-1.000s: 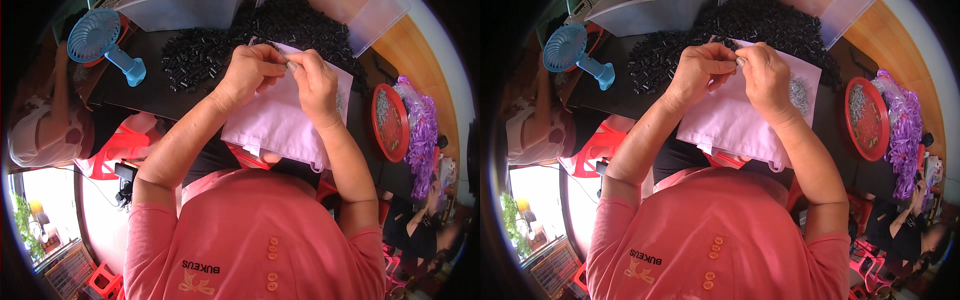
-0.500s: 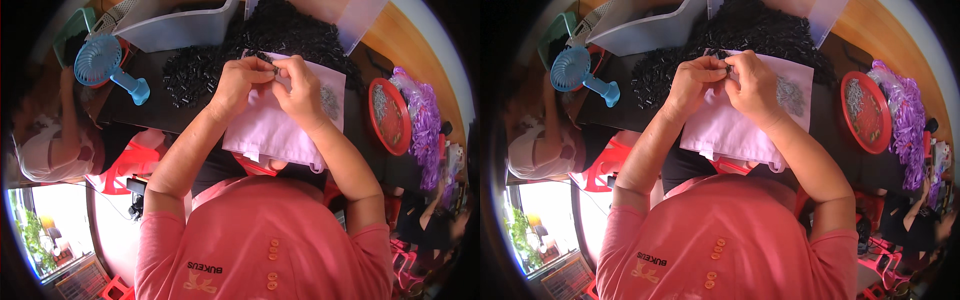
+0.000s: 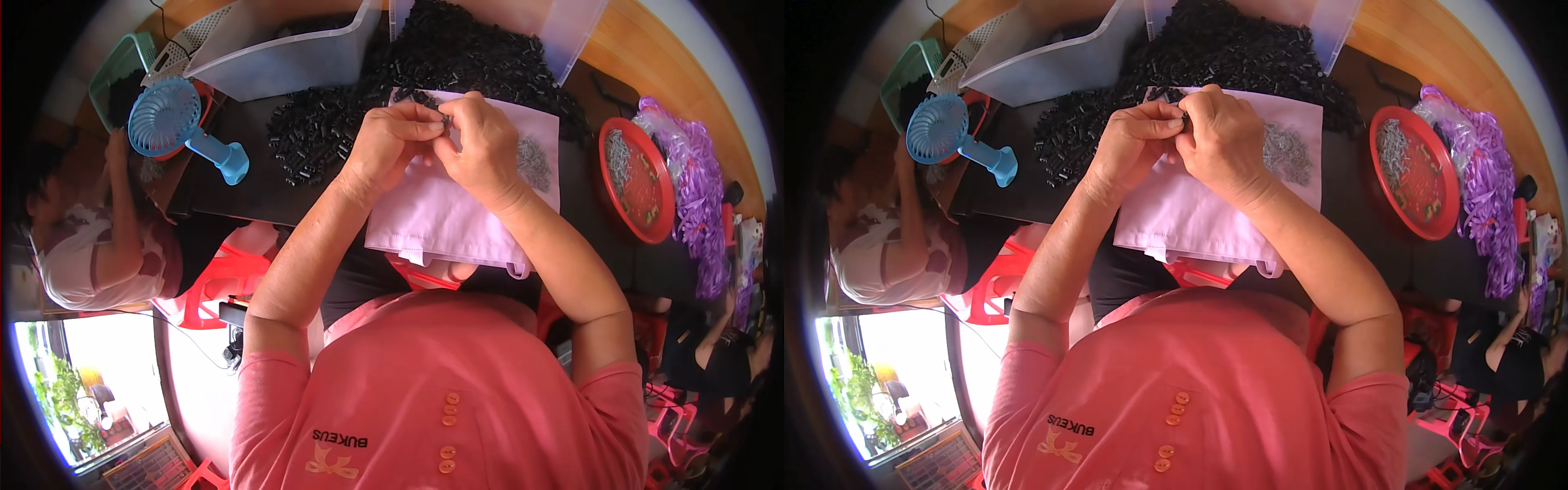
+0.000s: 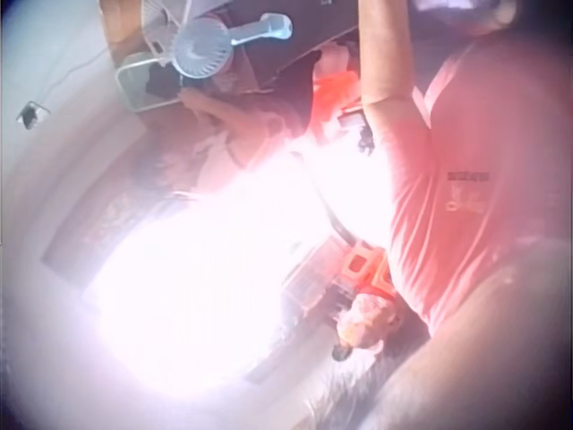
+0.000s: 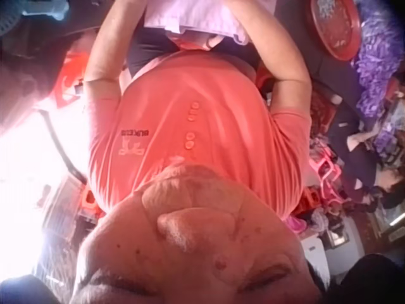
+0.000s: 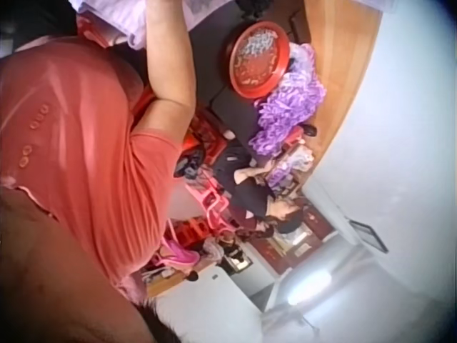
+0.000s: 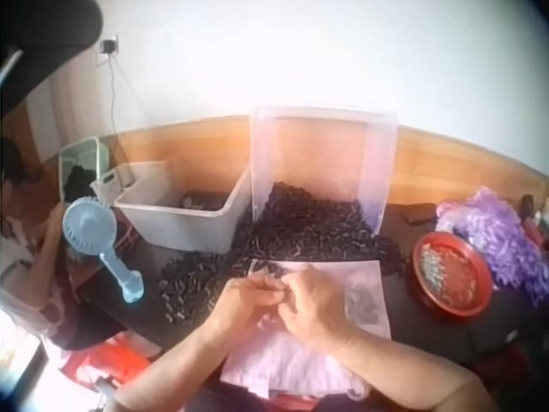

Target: Manually attaching small silver clips to black plastic components on an assembly line.

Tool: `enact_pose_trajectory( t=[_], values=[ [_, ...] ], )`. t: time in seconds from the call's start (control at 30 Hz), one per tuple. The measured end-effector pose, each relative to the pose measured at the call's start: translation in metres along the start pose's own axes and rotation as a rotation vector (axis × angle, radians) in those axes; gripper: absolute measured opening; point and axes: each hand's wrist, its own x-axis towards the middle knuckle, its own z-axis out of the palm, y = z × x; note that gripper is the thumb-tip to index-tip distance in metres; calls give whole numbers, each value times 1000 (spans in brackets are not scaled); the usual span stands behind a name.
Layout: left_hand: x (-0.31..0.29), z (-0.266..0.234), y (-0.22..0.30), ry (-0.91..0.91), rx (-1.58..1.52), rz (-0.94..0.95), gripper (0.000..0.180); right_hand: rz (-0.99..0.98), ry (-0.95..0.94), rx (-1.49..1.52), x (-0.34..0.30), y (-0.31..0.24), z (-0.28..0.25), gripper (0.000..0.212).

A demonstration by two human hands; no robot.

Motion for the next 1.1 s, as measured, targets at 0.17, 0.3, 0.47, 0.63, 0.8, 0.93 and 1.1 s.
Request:
enact_pose_trajectory(
  t=[0.17, 0.3, 0.47, 0.63, 0.8, 0.93, 1.1],
  values=[
    [2, -1, 1, -50, -128, 10, 16, -11, 35, 28, 2, 6, -7, 32],
    [2, 0, 1, -54, -124, -9, 19, -38, 2, 74, 3, 9, -10, 34],
    [2, -1, 1, -78, -131, -6, 19, -39, -34, 91, -1, 9, -9, 39],
    [-2, 7, 4, -87, -115, -5, 17, 5, -81, 98, -5, 12, -10, 31],
    [-3, 7, -2, 17, 76, 121, 12, -8, -43, 181, -2, 9, -1, 30],
    [-10, 13, 30, 170, 181, 316, 12, 209, 5, 402, 5, 15, -18, 42],
    [8, -18, 133, 350, 601, 607, 18, 428, 215, 509, 16, 44, -34, 26]
  ],
)
